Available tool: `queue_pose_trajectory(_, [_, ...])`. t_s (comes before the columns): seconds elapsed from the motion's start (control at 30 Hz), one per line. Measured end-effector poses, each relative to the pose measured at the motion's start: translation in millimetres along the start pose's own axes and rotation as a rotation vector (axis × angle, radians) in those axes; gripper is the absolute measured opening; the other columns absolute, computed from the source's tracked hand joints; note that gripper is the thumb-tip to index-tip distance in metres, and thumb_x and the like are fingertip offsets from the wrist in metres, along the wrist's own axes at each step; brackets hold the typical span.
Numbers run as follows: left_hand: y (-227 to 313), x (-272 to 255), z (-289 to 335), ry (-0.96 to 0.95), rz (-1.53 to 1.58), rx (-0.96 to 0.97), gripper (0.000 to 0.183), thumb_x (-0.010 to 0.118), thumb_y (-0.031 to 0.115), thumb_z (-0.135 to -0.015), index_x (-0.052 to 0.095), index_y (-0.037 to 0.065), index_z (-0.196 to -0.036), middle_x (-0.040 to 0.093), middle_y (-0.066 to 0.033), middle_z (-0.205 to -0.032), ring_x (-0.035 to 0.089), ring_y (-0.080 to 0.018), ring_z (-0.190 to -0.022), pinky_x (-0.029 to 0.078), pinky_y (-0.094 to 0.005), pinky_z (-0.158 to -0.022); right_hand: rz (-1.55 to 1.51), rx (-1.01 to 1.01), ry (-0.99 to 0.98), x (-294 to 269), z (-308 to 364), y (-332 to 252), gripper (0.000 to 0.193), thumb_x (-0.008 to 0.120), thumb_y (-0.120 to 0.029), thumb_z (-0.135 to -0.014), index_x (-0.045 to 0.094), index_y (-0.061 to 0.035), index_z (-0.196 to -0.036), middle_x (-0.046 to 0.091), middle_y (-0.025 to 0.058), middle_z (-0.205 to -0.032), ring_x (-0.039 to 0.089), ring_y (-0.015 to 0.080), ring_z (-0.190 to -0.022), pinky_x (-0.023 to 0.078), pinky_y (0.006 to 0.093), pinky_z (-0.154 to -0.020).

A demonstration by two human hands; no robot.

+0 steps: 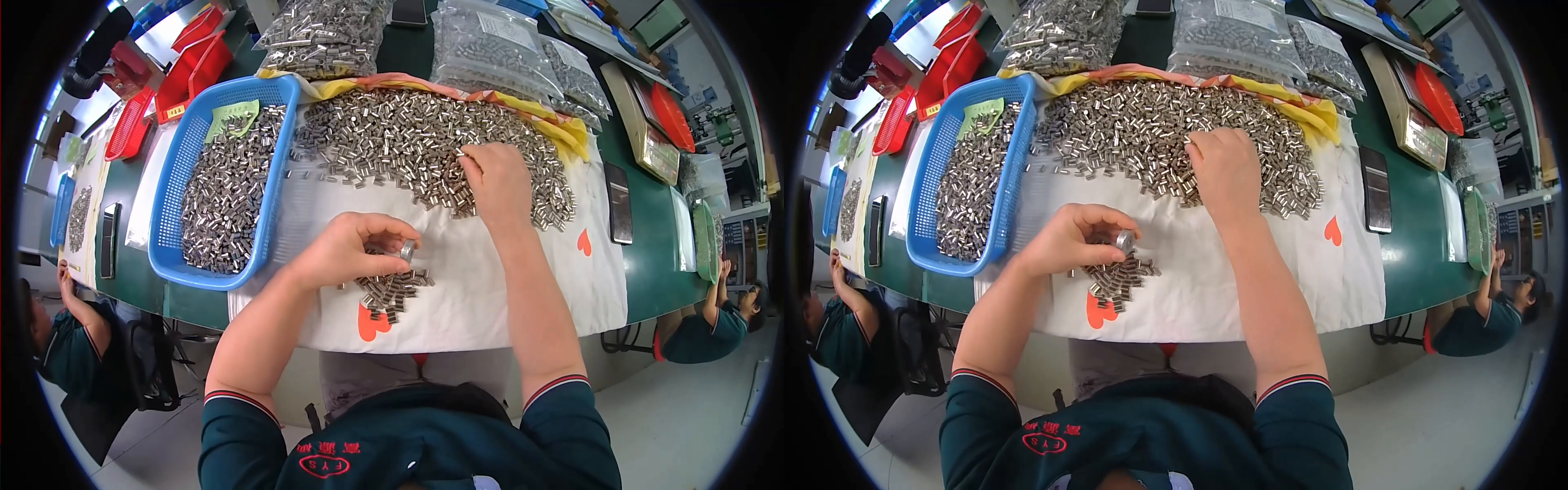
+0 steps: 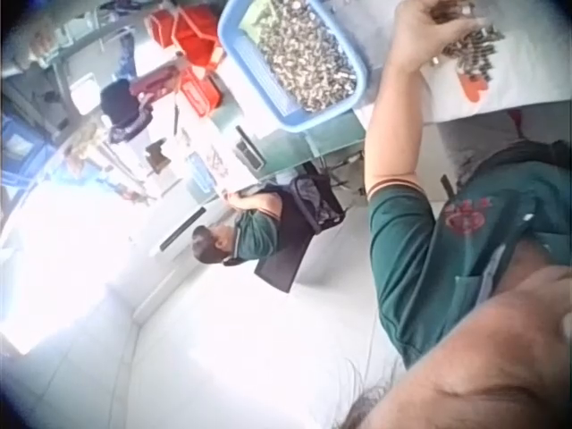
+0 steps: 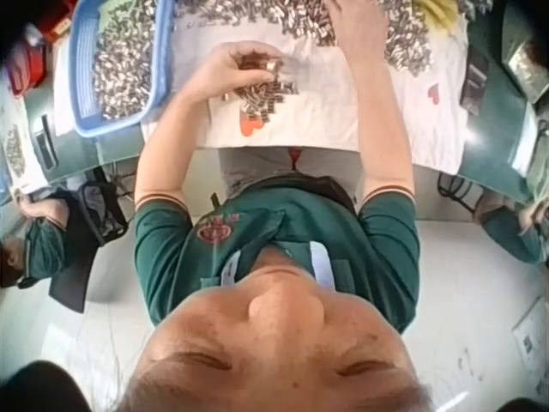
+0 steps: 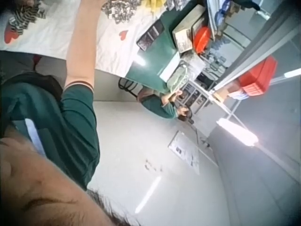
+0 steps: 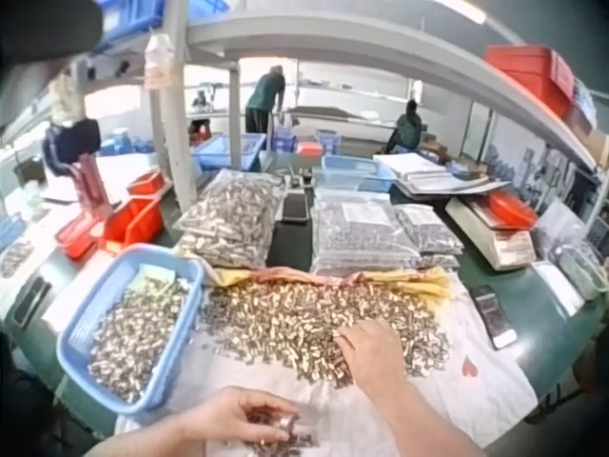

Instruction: Sorting and inspecting small metal hardware components at a workbench in a factory setting.

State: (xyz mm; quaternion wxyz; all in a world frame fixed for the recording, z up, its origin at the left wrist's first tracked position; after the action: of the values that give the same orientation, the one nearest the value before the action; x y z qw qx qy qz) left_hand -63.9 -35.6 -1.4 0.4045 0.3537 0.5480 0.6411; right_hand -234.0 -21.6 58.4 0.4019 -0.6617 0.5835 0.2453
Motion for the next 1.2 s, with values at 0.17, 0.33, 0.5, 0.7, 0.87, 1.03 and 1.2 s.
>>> queue_pose_trajectory(0.17, [-5.0, -3.8, -5.2, 0.017, 0.071, 0.002, 0.034, 0.070, 0.003, -0.072, 0.061, 0.004, -0.105, 0.060, 0.0008, -0.086, 0.053, -0.0043, -0.077, 0.046, -0.0199, -0.071, -0.043, 0.049, 0.024, -0.7, -3.8, 7.4, 0.017, 0.062, -0.012, -0.076, 0.065, -0.0067, -0.091, 0.058, 0.0096, -0.077, 0.053, 0.0265, -0.077, 0.044, 0.0363, -0.071])
queue_pose_trajectory(0.33, [-3.8, -12.2, -3.6, 0.114, 0.244, -0.031, 0.034, 0.066, -0.001, -0.074, 0.058, 0.001, -0.107, 0.060, -0.0003, -0.088, 0.055, -0.0057, -0.081, 0.046, -0.0199, -0.073, -0.396, 0.072, -0.096, -13.1, 6.5, -33.9, 0.019, 0.059, -0.013, -0.078, 0.065, -0.0071, -0.096, 0.057, 0.0099, -0.077, 0.052, 0.0267, -0.079, 0.043, 0.0355, -0.073])
queue_pose_trajectory(0.5, [-11.7, -19.0, -0.3, 0.213, 0.357, -0.001, 0.035, 0.064, -0.002, -0.077, 0.054, 0.000, -0.111, 0.059, -0.0018, -0.090, 0.057, -0.0079, -0.082, 0.048, -0.0212, -0.073, -0.709, 0.166, -0.219, 4.5, 26.7, -48.5, 0.021, 0.064, -0.010, -0.075, 0.064, -0.0066, -0.096, 0.059, 0.0058, -0.075, 0.055, 0.0166, -0.071, 0.045, 0.0279, -0.066])
queue_pose_trajectory(0.7, [-8.6, -18.2, 1.1, 0.239, 0.364, 0.048, 0.034, 0.062, -0.003, -0.077, 0.054, 0.000, -0.110, 0.059, -0.0037, -0.094, 0.058, -0.0094, -0.083, 0.048, -0.0227, -0.075, -1.026, 0.326, -0.385, 25.2, 44.8, -48.1, 0.013, 0.068, -0.005, -0.073, 0.062, -0.0026, -0.085, 0.061, 0.0022, -0.077, 0.055, 0.0070, -0.068, 0.045, 0.0217, -0.063])
queue_pose_trajectory(0.87, [-10.4, -14.8, -8.9, 0.218, 0.367, 0.019, 0.036, 0.062, -0.005, -0.076, 0.052, -0.003, -0.110, 0.060, -0.0068, -0.096, 0.058, -0.0112, -0.083, 0.048, -0.0238, -0.075, -0.937, 0.300, -0.333, 16.6, 43.6, -43.3, 0.008, 0.064, -0.009, -0.075, 0.063, -0.0056, -0.082, 0.060, 0.0045, -0.076, 0.057, 0.0153, -0.070, 0.047, 0.0261, -0.062])
queue_pose_trajectory(1.03, [-21.2, -33.2, 2.9, 0.319, 0.233, 0.055, 0.040, 0.061, -0.009, -0.073, 0.052, -0.003, -0.111, 0.060, -0.0090, -0.097, 0.058, -0.0126, -0.085, 0.049, -0.0242, -0.074, -0.887, 0.009, -0.233, 13.6, 33.4, -62.4, 0.009, 0.064, -0.011, -0.072, 0.062, -0.0053, -0.078, 0.059, 0.0064, -0.075, 0.056, 0.0223, -0.073, 0.045, 0.0316, -0.067])
queue_pose_trajectory(1.2, [-25.9, -32.2, -4.8, 0.289, 0.348, 0.076, 0.042, 0.061, -0.009, -0.072, 0.052, -0.002, -0.113, 0.060, -0.0095, -0.099, 0.059, -0.0138, -0.085, 0.050, -0.0250, -0.074, -0.919, 0.055, -0.177, 8.8, 34.5, -53.4, 0.008, 0.064, -0.011, -0.071, 0.061, -0.0057, -0.075, 0.058, 0.0058, -0.073, 0.055, 0.0228, -0.073, 0.044, 0.0325, -0.068])
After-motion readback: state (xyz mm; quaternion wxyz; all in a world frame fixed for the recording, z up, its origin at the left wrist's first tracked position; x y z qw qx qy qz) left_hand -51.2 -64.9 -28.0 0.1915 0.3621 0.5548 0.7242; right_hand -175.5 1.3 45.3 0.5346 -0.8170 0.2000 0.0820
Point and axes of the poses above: each hand's wrist, its own z-axis away from the middle knuckle, its own x-axis out of the palm, y = z × x, the point moved 8 cm from there along -z, towards the middle knuckle
